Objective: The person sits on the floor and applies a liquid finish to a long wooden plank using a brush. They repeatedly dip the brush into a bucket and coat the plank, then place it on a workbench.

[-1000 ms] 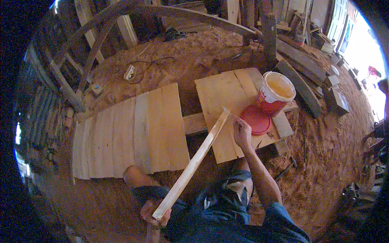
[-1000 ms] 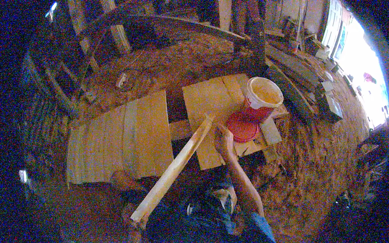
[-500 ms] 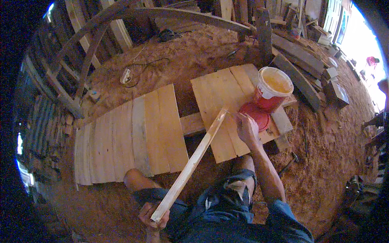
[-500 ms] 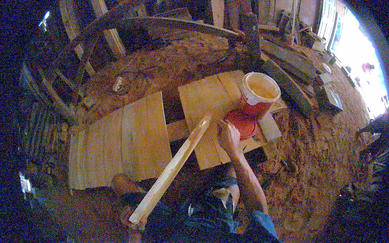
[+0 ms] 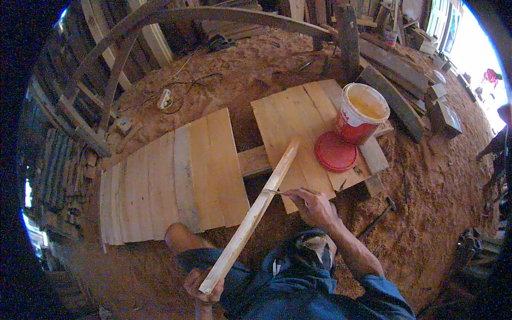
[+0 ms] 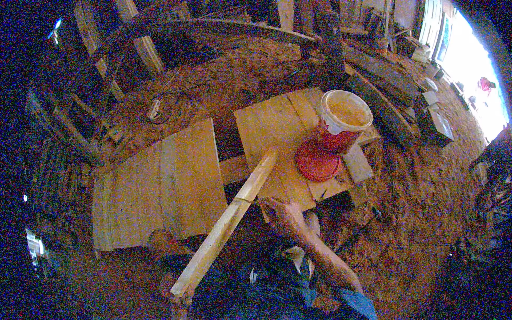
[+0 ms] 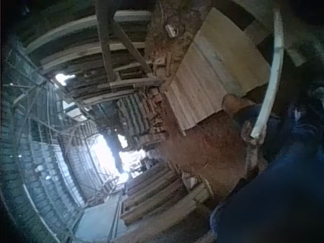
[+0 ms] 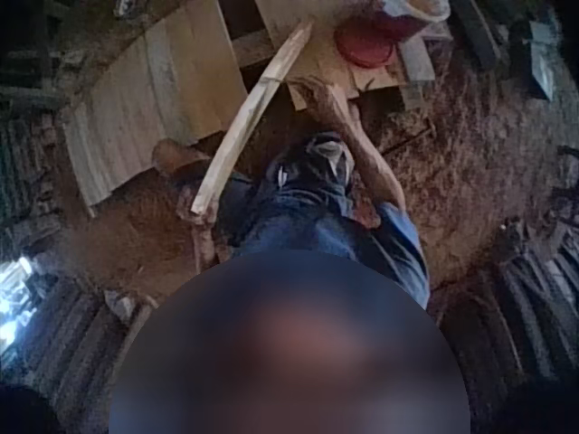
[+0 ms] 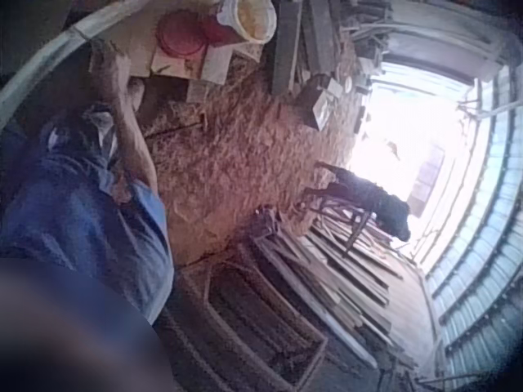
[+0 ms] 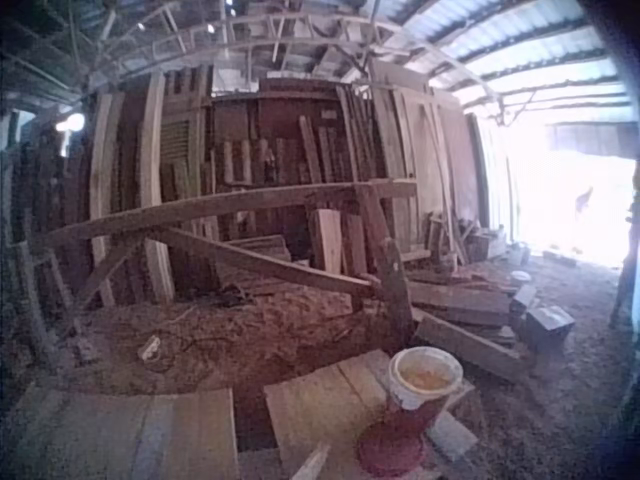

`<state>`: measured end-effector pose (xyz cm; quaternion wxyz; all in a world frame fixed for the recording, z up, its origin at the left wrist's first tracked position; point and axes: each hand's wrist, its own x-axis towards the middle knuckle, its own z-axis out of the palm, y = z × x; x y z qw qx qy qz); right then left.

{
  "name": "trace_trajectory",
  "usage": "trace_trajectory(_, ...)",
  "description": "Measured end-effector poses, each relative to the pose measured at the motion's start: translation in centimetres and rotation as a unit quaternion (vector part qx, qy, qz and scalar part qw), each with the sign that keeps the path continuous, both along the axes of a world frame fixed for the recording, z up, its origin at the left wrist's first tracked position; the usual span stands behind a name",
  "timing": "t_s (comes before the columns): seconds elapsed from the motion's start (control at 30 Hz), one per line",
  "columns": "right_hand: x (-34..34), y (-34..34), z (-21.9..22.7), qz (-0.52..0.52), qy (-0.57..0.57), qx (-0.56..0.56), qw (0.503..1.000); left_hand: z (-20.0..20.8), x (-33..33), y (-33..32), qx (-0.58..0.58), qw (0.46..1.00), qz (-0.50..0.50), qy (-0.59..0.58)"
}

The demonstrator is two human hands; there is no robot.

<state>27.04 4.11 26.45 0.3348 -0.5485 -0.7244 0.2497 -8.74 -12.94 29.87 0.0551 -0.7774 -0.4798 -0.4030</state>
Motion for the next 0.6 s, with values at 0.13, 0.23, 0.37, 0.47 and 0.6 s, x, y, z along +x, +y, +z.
trace_trajectory(0.13,0.1,2.3,-0.4,-0.049,-0.028,-0.038,0.998,0.4,0.1,0.7,0.000,1.000,-0.007,0.001)
trace_trajectory(0.23,2.1,6.3,-2.6,-0.103,-0.087,-0.064,0.989,1.0,0.2,1.1,-0.008,1.000,-0.018,0.005)
trace_trajectory(0.37,4.8,12.3,-6.3,-0.173,-0.119,-0.002,0.978,1.0,0.5,0.8,-0.024,1.000,-0.003,-0.005)
trace_trajectory(0.47,5.5,14.5,-7.8,-0.236,-0.091,0.075,0.964,-0.3,0.2,0.3,0.041,0.999,0.022,0.022)
trace_trajectory(0.6,4.3,11.5,-6.8,-0.194,-0.138,0.072,0.969,-2.5,-1.2,-0.6,0.091,0.995,0.027,0.036)
